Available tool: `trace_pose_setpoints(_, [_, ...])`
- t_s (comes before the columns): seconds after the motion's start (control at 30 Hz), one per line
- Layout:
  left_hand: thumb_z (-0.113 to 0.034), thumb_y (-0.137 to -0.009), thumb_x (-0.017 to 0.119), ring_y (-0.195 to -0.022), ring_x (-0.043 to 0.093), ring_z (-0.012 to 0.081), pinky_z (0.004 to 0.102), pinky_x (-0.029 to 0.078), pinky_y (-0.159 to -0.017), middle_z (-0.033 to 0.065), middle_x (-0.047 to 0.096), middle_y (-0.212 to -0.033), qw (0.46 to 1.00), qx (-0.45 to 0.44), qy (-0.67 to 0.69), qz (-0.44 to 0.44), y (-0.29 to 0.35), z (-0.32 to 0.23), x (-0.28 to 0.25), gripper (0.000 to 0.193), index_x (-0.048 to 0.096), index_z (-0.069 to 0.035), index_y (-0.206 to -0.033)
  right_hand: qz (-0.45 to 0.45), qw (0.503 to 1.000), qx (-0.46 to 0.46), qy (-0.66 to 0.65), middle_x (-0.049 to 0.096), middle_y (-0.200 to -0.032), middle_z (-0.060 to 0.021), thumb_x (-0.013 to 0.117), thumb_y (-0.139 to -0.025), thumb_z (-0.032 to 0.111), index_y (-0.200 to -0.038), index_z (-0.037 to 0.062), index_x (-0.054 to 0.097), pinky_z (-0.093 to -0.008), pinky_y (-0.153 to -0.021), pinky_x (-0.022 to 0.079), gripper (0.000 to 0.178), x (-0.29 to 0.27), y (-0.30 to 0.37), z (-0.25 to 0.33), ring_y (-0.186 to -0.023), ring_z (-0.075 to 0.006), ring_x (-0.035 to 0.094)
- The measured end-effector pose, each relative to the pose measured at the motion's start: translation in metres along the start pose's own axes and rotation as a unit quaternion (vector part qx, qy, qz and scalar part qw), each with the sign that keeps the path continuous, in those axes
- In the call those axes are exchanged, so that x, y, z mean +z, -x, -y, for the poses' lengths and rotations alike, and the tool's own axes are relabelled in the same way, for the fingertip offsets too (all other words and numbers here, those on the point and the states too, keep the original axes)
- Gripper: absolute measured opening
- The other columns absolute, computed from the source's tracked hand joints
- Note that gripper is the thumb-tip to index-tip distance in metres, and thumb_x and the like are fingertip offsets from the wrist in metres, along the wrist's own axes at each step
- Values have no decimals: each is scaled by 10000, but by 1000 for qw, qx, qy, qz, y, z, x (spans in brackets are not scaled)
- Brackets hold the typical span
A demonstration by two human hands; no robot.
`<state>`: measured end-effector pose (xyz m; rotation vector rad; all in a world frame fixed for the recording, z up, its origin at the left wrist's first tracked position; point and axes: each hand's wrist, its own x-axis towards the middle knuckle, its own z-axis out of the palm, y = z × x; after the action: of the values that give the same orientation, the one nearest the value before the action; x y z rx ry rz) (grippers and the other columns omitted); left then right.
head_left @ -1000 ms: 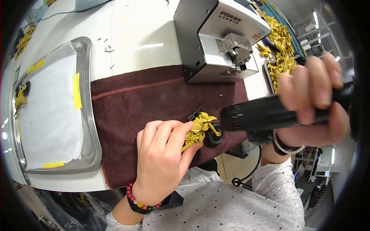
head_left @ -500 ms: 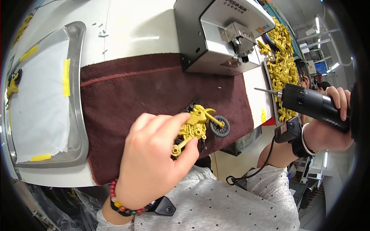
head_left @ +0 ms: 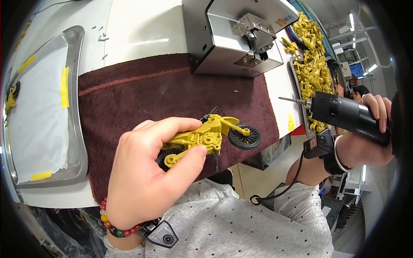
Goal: Assembling and securing parts of a yellow toy motorcycle using an electric screwdriver.
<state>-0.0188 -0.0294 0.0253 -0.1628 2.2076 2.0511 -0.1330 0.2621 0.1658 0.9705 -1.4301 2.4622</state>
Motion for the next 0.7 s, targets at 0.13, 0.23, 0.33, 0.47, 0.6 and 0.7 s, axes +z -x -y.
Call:
trace_pose_setpoints(0.13, [-122, -727, 700, -865, 545, 287, 369, 449, -781, 101, 633, -938, 949, 214, -208, -102, -3, 7, 20, 353, 647, -22, -1062, 14, 998, -62, -5, 424, -739, -33, 599, -594, 172, -777, 91, 456, -277, -749, 357, 246, 8, -9, -6, -650, -118, 471])
trace_pose_setpoints(0.23, [-127, -702, 724, -962, 499, 283, 399, 418, -845, 71, 579, -1024, 910, 196, -348, -111, -2, 17, 33, 426, 620, -43, -1107, 13, 994, -112, 5, 444, -743, -33, 599, -584, 209, -779, 94, 481, -280, -758, 361, 255, 22, -18, -24, -645, -112, 480])
trace_pose_setpoints(0.33, [-107, -696, 729, -962, 496, 293, 406, 420, -848, 91, 560, -1014, 919, 188, -309, -154, 2, 19, 32, 422, 618, -31, -1096, 10, 991, -132, 15, 464, -757, -34, 606, -586, 230, -789, 95, 497, -280, -764, 366, 267, 22, -21, -22, -643, -108, 484])
trace_pose_setpoints(0.47, [-94, -688, 739, -955, 494, 294, 399, 425, -837, 98, 550, -1006, 919, 182, -315, -151, 4, 22, 31, 401, 627, -24, -1067, 26, 994, -106, 17, 476, -748, -30, 618, -591, 206, -778, 98, 503, -275, -753, 381, 245, 6, -36, -18, -634, -107, 495])
trace_pose_setpoints(0.6, [-87, -682, 744, -944, 496, 289, 397, 428, -827, 95, 552, -997, 921, 188, -304, -152, 2, 23, 29, 396, 631, -22, -1056, 47, 996, -76, 13, 488, -739, -26, 630, -596, 182, -766, 100, 509, -269, -742, 396, 225, 2, -45, -19, -624, -106, 505])
trace_pose_setpoints(0.7, [-82, -679, 746, -938, 498, 286, 396, 428, -822, 93, 554, -990, 922, 187, -302, -155, 3, 23, 29, 394, 634, -22, -1052, 62, 997, -51, 11, 497, -732, -23, 639, -599, 164, -758, 102, 513, -264, -734, 407, 211, 2, -48, -21, -617, -105, 513])
